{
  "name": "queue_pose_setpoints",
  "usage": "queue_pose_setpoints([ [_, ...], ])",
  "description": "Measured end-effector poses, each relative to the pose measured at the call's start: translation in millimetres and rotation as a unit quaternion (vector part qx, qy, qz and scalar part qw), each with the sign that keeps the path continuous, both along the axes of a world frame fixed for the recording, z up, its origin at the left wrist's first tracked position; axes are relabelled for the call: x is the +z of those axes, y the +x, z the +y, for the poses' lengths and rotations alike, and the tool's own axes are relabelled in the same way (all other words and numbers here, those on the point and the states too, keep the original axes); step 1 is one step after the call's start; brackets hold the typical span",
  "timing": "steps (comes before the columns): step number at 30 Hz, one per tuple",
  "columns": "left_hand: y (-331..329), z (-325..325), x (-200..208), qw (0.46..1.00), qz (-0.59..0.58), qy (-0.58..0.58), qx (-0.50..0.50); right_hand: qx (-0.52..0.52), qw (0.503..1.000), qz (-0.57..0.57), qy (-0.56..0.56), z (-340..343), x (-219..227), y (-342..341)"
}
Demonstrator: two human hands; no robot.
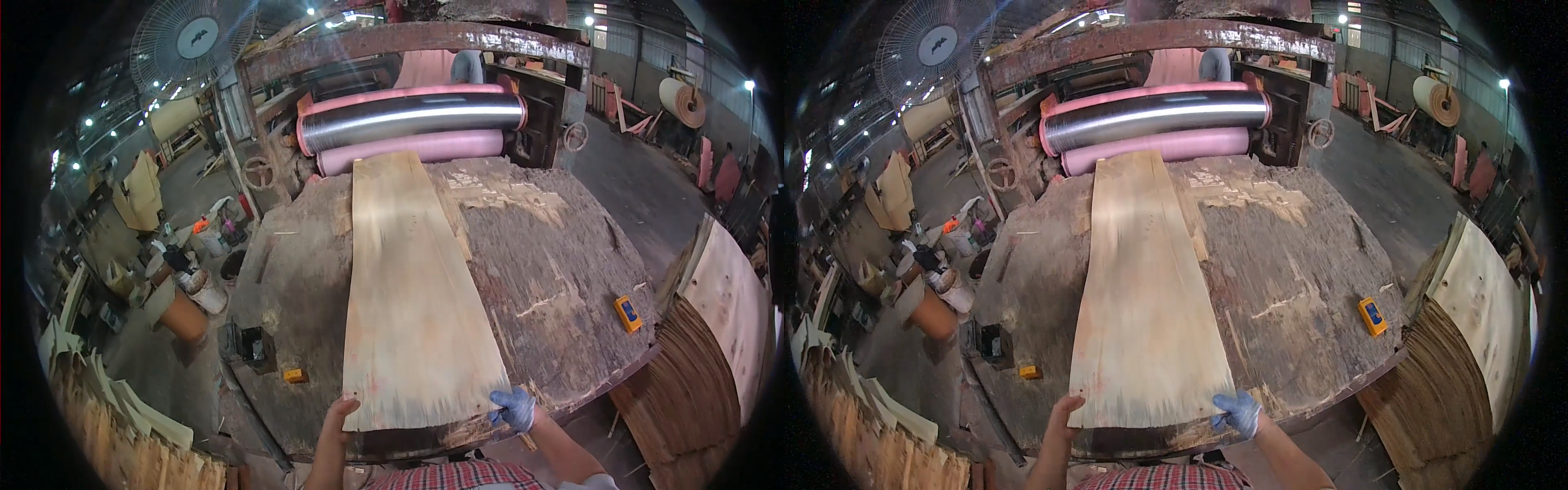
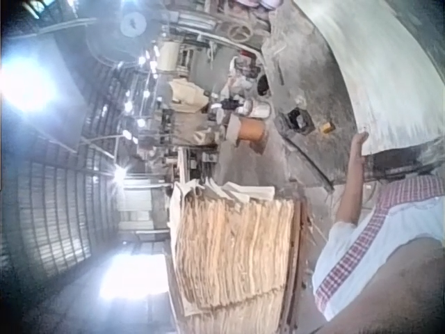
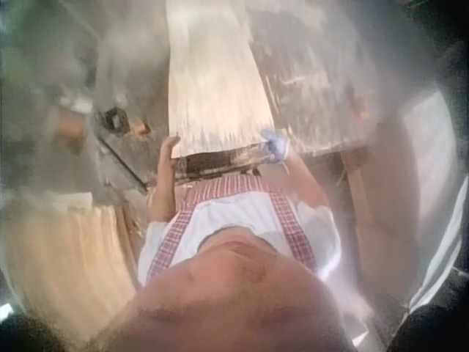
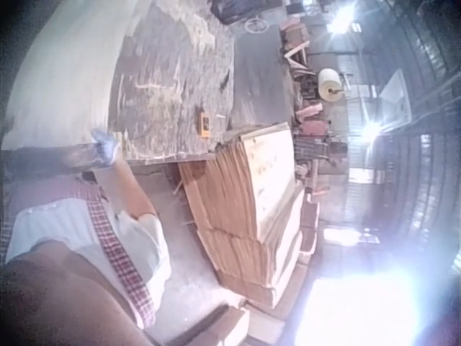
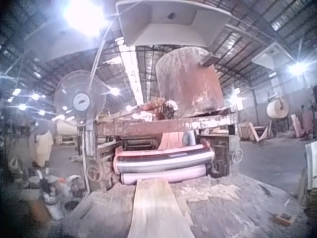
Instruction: The person feeds large sheets of wood veneer into a roller machine, then removes and stacks them. The person also uses a handheld device to measure the veneer sheets.
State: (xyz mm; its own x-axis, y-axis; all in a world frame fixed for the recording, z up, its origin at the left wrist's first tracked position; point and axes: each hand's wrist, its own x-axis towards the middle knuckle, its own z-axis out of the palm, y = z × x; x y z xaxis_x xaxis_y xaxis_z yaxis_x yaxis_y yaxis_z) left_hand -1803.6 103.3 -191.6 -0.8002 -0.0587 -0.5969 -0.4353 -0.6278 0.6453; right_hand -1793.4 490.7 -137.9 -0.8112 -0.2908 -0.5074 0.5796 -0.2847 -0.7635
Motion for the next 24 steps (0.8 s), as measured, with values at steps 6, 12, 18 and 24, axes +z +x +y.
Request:
queue_pose_setpoints([
  [6, -4, 1, 19, 0.989, 0.096, 0.107, 0.035, -0.023, 0.998, 0.048, -0.02, -20, 1, -75],
  [12, -15, 38, 59, 0.976, 0.199, 0.092, -0.015, -0.129, 0.977, -0.016, -0.17, -50, -54, -192],
  [18, 20, 36, 57, 0.99, 0.133, -0.013, -0.035, 0.013, 0.996, -0.051, -0.073, -78, -71, -142],
  [24, 66, 39, 58, 0.992, 0.099, -0.04, -0.065, 0.102, 0.982, -0.158, -0.033, -73, -73, -24],
])
